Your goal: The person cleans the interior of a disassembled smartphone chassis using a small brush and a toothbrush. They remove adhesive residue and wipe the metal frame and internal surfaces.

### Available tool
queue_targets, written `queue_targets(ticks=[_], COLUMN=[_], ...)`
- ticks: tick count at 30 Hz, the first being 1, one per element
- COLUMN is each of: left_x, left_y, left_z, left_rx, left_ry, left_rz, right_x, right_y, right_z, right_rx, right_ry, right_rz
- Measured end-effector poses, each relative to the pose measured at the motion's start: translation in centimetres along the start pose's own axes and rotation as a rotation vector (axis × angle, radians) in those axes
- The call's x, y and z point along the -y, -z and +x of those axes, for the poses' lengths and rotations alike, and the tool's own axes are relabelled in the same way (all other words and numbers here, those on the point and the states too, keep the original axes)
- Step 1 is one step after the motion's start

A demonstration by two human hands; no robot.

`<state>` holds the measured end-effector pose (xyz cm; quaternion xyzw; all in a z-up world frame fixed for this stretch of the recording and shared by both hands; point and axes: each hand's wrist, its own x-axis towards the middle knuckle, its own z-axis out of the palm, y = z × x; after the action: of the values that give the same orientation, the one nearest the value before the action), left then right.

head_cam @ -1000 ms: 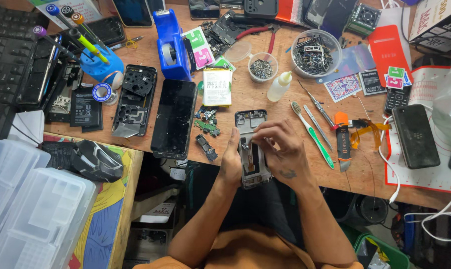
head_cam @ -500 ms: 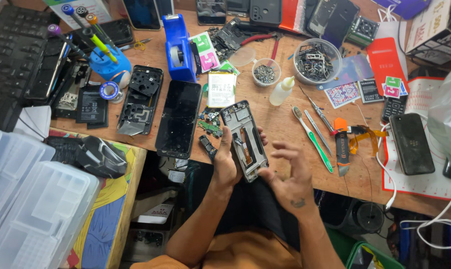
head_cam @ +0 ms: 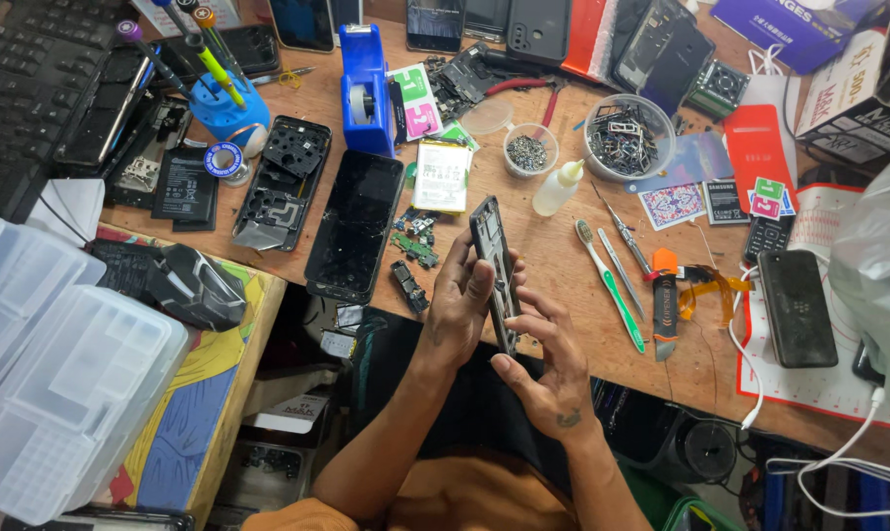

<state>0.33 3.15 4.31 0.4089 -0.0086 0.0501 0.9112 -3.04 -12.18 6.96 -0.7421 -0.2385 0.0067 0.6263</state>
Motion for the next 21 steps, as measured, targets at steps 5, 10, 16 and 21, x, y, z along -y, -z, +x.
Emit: queue_targets(ticks=[5,10,16,21], left_x=[-0.4,-2.3,-3.0,-3.6], left_y=[-0.3,-0.2,-0.6,-0.4], left_z=[0.4,-0.3,-0.9,-1.1], left_rx=[-0.014,0.114,0.234,0.274], left_ry=[0.033,0.097,0.199,0.194], left_rz=[0.103,0.371,0.305,0.258], right_x=[-0.8,-1.7,-2.9,-3.8], right_y=[0.4,0.6,1.5,2.4], right_z=[-0.1,-0.3,-1.3,-2.1], right_rx=[0.02,0.03,0.02,0.031], right_ry=[-0.067,-0.102,-0.207,-0.239], right_rz=[0.149,0.41,0.461,0.417])
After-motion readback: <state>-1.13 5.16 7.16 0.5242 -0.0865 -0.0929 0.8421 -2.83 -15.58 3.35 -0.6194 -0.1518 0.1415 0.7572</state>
